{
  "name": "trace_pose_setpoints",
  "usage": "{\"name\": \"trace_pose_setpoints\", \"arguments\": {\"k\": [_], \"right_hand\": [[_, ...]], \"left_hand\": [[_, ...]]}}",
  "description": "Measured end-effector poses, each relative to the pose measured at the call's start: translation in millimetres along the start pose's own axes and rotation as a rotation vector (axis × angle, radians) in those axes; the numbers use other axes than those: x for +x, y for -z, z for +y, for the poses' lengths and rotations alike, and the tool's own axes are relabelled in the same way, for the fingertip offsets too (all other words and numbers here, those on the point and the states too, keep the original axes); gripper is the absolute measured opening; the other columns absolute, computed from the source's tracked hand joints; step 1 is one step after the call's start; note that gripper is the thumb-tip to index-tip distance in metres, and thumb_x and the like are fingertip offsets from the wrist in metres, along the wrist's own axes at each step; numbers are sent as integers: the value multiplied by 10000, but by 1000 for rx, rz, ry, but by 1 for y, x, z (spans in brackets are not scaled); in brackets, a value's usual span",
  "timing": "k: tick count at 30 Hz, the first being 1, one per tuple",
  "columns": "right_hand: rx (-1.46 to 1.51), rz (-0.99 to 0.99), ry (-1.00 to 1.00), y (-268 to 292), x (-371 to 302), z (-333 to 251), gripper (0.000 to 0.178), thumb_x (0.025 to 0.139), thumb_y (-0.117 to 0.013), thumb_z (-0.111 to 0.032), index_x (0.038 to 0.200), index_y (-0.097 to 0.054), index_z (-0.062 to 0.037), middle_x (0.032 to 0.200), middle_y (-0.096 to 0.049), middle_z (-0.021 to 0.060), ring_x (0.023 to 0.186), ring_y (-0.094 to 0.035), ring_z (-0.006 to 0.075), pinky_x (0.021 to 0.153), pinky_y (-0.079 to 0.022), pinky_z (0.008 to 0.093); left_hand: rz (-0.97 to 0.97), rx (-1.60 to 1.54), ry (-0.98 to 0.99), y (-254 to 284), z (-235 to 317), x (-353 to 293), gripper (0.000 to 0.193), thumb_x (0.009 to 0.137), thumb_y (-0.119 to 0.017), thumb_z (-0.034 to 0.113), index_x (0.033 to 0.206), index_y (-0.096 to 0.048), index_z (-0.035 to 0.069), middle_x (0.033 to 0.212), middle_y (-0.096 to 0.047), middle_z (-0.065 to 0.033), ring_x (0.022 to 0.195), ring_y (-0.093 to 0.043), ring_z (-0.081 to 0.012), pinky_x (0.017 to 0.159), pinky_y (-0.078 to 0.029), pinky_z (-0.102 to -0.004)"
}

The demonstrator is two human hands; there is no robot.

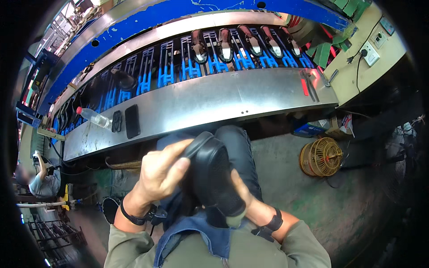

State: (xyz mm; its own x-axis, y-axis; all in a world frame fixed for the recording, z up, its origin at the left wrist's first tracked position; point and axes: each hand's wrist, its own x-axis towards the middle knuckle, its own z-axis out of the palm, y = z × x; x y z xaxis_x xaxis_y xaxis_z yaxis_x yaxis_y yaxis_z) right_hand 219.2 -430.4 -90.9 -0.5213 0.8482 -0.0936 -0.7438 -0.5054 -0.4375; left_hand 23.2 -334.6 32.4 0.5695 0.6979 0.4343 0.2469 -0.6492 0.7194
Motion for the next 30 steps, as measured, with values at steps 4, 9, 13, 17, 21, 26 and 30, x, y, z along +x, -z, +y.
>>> {"name": "trace_pose_setpoints", "arguments": {"k": [4, 9, 13, 17, 21, 26, 30], "right_hand": [[13, -49, -1, 9, -3, 5, 863, 979, -322, -722, 1472, -410, -19, 1189, -639, 254, 952, -687, 418, 807, -589, 525], [184, 94, 15, -3, -7, 2, 784, 1024, -326, -644, 1509, -378, -30, 1354, -571, 190, 1129, -640, 306, 896, -576, 432], [355, -201, 45, 9, 0, 2, 734, 1053, -298, -584, 1539, -340, -35, 1462, -497, 175, 1285, -550, 307, 1085, -464, 456], [1, 57, 176, -13, 14, -16, 683, 1073, -317, -521, 1500, -377, 9, 1438, -530, 185, 1311, -542, 275, 1107, -430, 395], [-1104, 373, 289, -32, 41, -5, 771, 963, -591, -534, 1412, -386, 58, 1270, -598, 285, 1181, -611, 381, 988, -481, 447], [-1377, -40, 71, -44, 27, -22, 529, 906, -716, -298, 1245, -528, 62, 1133, -651, 265, 1079, -671, 328, 919, -544, 411], [-1543, -10, 399, -60, 55, -51, 360, 869, -764, -199, 1089, -572, 12, 630, -634, 76, 542, -649, 175, 525, -508, 319]], "left_hand": [[-51, 120, -27, 1, 9, 2, 389, 923, -667, 66, 1270, -582, -90, 835, -679, -193, 643, -680, -287, 600, -540, -355], [-115, 416, -52, -9, 34, 5, 511, 853, -699, 15, 1292, -528, -182, 691, -601, -157, 552, -619, -294, 546, -506, -379], [-115, 381, -32, -15, 41, 7, 651, 831, -747, 58, 1351, -456, -205, 739, -621, -182, 580, -635, -315, 558, -520, -366], [149, -141, 282, -43, 17, -36, 833, 837, -811, 177, 1474, -365, -120, 1106, -653, -195, 950, -673, -244, 880, -549, -363], [531, -828, 584, -45, -29, -33, 638, 835, -792, 172, 1343, -450, -11, 1157, -640, -150, 1056, -658, -246, 938, -540, -368], [484, -1131, 555, -2, -42, -75, 626, 876, -690, 338, 1316, -504, -66, 1151, -673, -208, 993, -707, -290, 892, -589, -404], [464, -1260, 601, -4, -45, -95, 712, 853, -718, 391, 1350, -481, -59, 1189, -657, -217, 1049, -695, -307, 935, -582, -417]]}}
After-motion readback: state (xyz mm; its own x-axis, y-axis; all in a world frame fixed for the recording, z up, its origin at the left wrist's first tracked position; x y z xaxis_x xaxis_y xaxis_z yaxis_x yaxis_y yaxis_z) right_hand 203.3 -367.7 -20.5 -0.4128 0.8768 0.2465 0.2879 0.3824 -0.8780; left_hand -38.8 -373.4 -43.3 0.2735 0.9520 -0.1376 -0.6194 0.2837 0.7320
